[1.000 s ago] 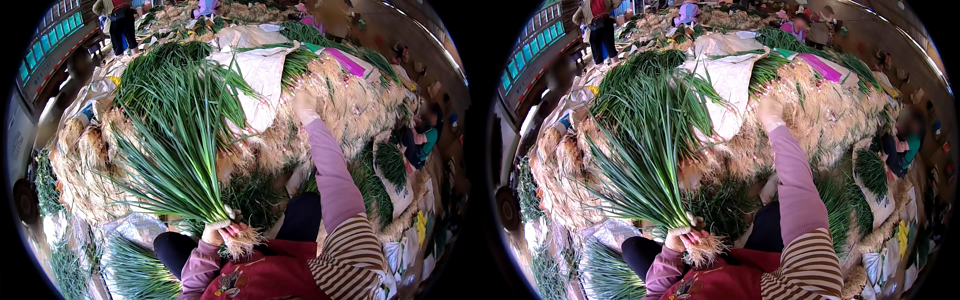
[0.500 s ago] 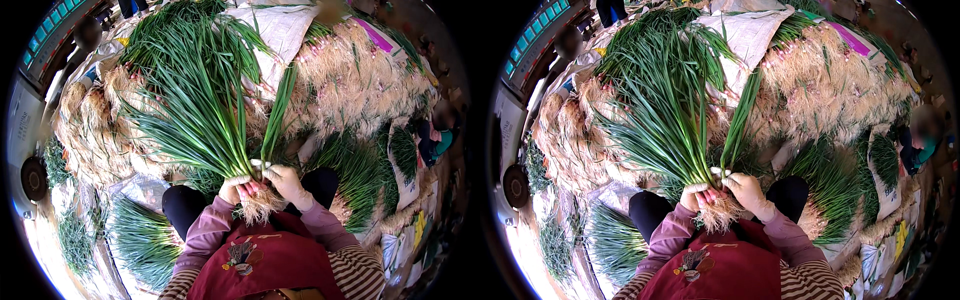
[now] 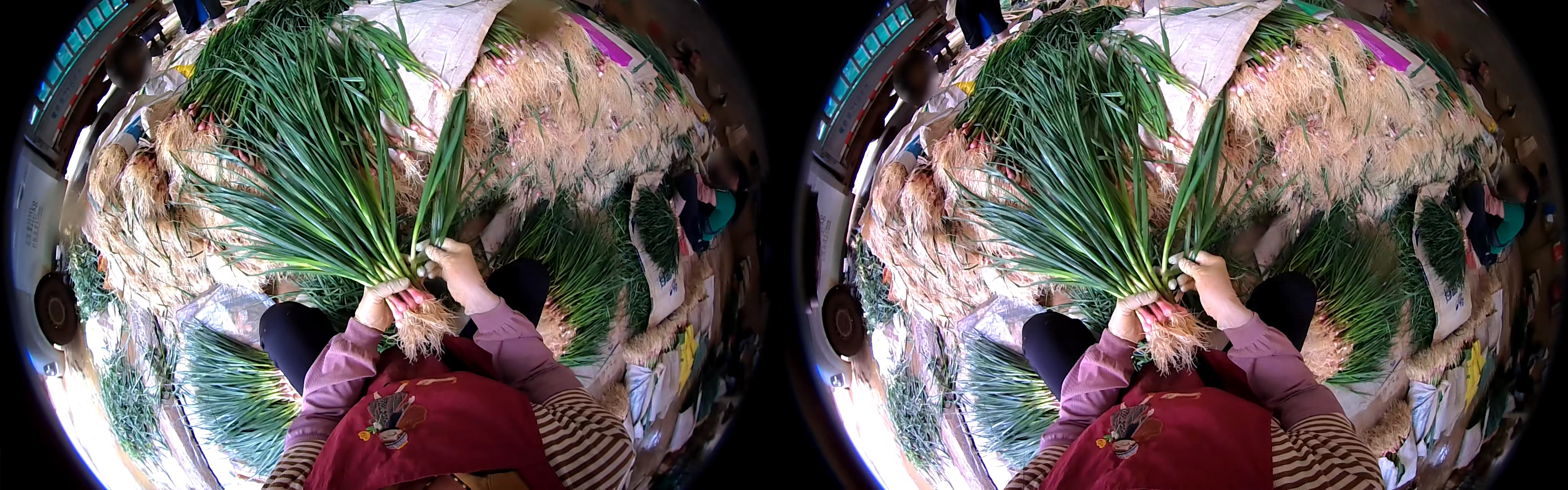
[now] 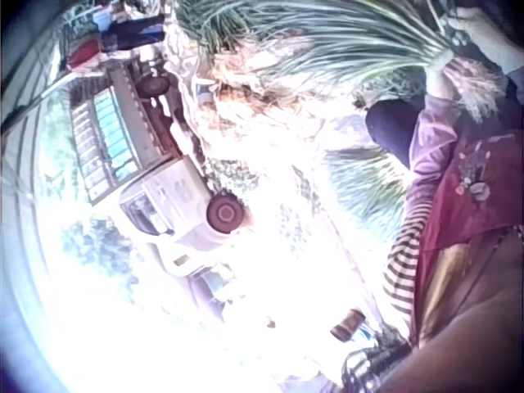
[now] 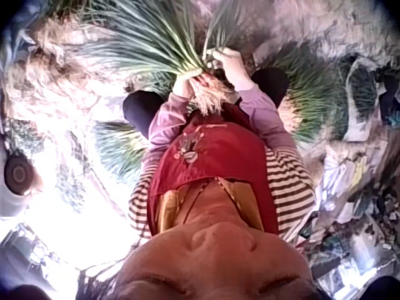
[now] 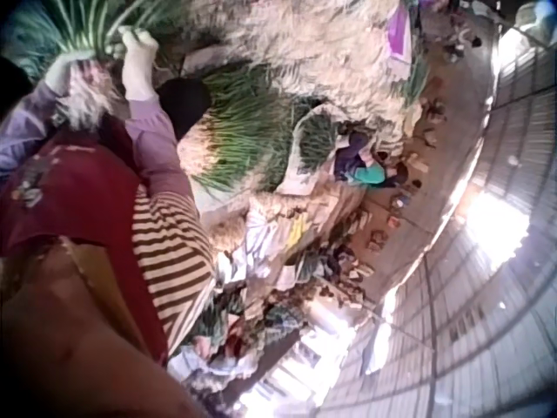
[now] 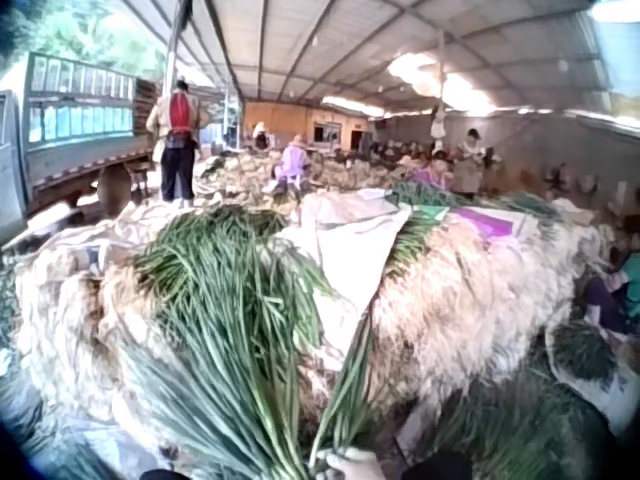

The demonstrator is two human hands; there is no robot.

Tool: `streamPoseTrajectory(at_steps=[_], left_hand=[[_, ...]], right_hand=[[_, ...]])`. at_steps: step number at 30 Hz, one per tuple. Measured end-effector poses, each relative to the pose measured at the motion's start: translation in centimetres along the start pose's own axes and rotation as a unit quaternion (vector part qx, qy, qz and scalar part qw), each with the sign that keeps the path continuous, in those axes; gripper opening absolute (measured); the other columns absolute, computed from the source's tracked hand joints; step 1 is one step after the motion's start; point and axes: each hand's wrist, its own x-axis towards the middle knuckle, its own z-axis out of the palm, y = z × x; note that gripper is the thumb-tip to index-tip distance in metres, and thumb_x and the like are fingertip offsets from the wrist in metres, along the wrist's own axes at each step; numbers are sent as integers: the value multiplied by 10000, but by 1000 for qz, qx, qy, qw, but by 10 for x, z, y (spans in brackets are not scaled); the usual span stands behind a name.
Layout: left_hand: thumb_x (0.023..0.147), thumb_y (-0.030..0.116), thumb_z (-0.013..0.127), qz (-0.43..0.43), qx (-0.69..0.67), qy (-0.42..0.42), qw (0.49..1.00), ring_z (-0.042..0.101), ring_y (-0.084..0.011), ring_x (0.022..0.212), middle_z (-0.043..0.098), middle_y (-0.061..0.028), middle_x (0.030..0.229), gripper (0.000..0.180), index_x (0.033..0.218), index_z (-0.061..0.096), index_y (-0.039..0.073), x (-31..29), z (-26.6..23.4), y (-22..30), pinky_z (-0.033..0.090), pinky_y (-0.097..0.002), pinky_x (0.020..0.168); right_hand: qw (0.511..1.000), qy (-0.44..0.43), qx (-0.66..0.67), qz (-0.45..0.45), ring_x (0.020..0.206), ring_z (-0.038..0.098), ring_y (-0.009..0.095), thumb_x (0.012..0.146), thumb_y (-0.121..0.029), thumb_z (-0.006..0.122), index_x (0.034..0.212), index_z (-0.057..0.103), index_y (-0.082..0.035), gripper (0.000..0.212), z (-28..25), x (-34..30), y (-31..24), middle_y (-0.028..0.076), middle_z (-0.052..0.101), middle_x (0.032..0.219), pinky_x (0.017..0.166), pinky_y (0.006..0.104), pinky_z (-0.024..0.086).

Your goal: The person gathers stalks of green onions by hand, bundles them together, and places them onto a large pile before organizing the pile and laying out a mesh bag.

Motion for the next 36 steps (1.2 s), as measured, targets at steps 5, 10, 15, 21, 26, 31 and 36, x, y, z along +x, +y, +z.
streamPoseTrajectory(at_steps=[5,10,15,21,26,31,36], left_hand=[[735,80,607,-30,-18,-17,999,589,-213,500,622,-154,745,397,1087,513,-79,6,3,3,525,-320,536],[703,70,665,15,-66,-30,997,619,-205,559,629,-138,737,461,1128,514,-25,8,9,4,456,-215,412],[690,51,668,-8,-116,-37,993,633,-237,614,626,-142,784,430,1095,539,-13,3,6,5,514,-292,518],[690,88,683,-9,-89,-67,994,627,-267,623,610,-132,931,403,1050,538,-20,3,3,7,542,-449,745],[736,152,670,12,-76,-41,996,637,-276,708,606,-169,982,396,1063,537,-29,0,7,1,542,-440,699],[752,141,640,4,-83,-57,995,635,-271,671,605,-191,977,417,1101,508,-44,-3,2,1,523,-515,751],[758,148,639,1,-96,-85,992,628,-269,686,592,-181,914,458,1146,470,-28,-9,5,8,528,-518,732]], right_hand=[[992,49,-32,-115,539,487,93,878,-53,520,920,615,-20,109,3,26,5,33,590,734,457,229,409],[935,272,57,-221,546,529,101,886,-82,539,951,611,-9,122,-126,66,-33,71,627,794,474,222,442],[802,-5,-568,185,553,600,162,795,-383,667,928,616,83,487,-137,45,6,131,627,714,450,294,440],[887,70,-450,-74,620,616,276,746,-351,678,906,643,7,393,-42,32,10,164,625,665,602,362,453],[906,150,-378,-117,594,618,258,808,-202,601,828,633,1,206,-57,31,31,150,629,664,552,332,453],[916,69,-394,-43,647,626,289,774,-256,636,827,636,3,265,-53,29,20,167,634,694,611,358,466],[888,99,-443,-66,758,620,341,729,-335,676,808,632,7,354,-40,45,37,195,640,790,678,386,473]])
